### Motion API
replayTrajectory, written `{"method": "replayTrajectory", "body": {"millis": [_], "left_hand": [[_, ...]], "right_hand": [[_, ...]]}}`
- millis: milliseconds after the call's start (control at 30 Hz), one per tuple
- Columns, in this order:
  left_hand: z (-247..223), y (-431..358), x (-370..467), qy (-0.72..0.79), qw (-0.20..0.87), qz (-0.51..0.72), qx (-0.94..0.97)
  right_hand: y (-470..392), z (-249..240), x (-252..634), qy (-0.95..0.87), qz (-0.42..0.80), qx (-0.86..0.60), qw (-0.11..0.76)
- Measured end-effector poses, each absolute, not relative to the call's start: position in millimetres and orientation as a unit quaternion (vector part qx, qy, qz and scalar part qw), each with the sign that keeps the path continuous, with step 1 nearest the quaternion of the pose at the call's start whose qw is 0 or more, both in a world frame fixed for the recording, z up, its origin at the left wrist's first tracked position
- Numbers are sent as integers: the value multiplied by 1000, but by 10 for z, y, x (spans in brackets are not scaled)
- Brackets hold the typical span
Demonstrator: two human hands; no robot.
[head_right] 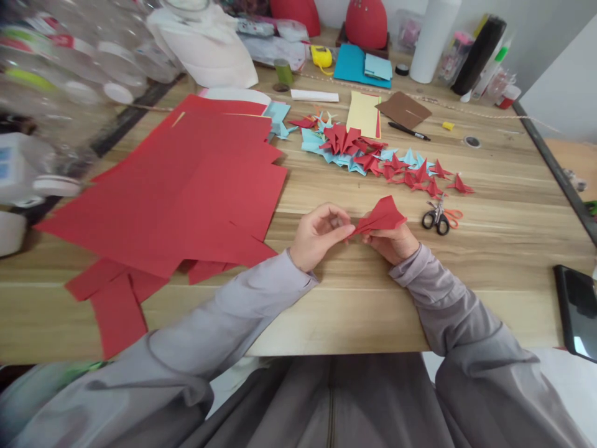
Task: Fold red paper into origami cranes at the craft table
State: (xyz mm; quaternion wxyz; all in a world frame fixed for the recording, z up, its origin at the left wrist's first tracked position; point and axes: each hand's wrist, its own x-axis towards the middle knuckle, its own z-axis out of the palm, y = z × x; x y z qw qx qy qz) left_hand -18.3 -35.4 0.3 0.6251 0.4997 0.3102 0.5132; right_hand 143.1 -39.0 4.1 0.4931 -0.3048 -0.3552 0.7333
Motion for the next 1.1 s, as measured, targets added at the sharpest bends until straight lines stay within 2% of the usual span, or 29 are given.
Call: {"method": "replayTrajectory", "body": {"millis": [100, 333, 500, 733, 900, 1100], "left_hand": [[-48, -357, -168, 303, 586, 517, 545], [-93, -339, -211, 312, 400, 518, 689], [-28, -340, -255, 297, 360, 486, 739], [-8, -387, -234, 321, 370, 449, 747], [33, -435, -189, 346, 459, 466, 673], [46, -439, -170, 336, 544, 459, 617]], "right_hand": [[-379, 11, 1423, -378, 704, -320, 509], [-380, -4, 1372, -384, 664, -366, 527], [-392, 8, 1364, -396, 649, -368, 535], [-411, 33, 1374, -413, 630, -390, 530], [-407, 73, 1376, -399, 655, -371, 523], [-440, 2, 1352, -483, 659, -343, 464]]}}
